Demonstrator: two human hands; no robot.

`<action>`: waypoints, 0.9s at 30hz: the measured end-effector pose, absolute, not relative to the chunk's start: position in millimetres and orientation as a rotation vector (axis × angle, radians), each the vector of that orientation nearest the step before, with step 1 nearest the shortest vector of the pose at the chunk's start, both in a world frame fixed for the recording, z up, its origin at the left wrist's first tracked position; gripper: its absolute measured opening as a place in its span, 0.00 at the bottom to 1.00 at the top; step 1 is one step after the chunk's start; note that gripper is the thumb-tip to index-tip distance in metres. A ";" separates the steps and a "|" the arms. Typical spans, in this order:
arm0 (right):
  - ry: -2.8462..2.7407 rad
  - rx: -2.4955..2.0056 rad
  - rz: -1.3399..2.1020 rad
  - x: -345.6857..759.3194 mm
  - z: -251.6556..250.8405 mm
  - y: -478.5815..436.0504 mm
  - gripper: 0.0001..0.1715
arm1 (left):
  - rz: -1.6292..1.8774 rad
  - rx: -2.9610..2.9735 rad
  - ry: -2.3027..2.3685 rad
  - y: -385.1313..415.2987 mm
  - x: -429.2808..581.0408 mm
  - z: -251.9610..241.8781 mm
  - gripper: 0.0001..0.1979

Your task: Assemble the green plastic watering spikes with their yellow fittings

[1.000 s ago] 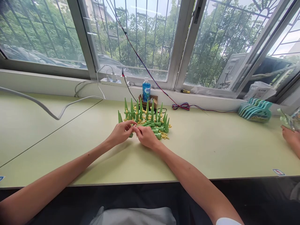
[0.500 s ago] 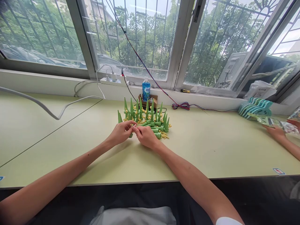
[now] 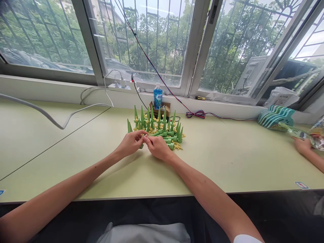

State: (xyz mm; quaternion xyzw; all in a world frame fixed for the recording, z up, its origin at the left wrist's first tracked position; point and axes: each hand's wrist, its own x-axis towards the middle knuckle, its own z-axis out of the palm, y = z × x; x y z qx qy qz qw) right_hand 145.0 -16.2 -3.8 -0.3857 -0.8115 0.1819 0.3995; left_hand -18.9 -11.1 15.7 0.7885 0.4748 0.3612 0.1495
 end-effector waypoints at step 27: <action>-2.076 -0.983 0.473 145.2 -3.0 -17.3 0.26 | 1.036 2.301 1.366 -12.2 -18.8 16.5 0.13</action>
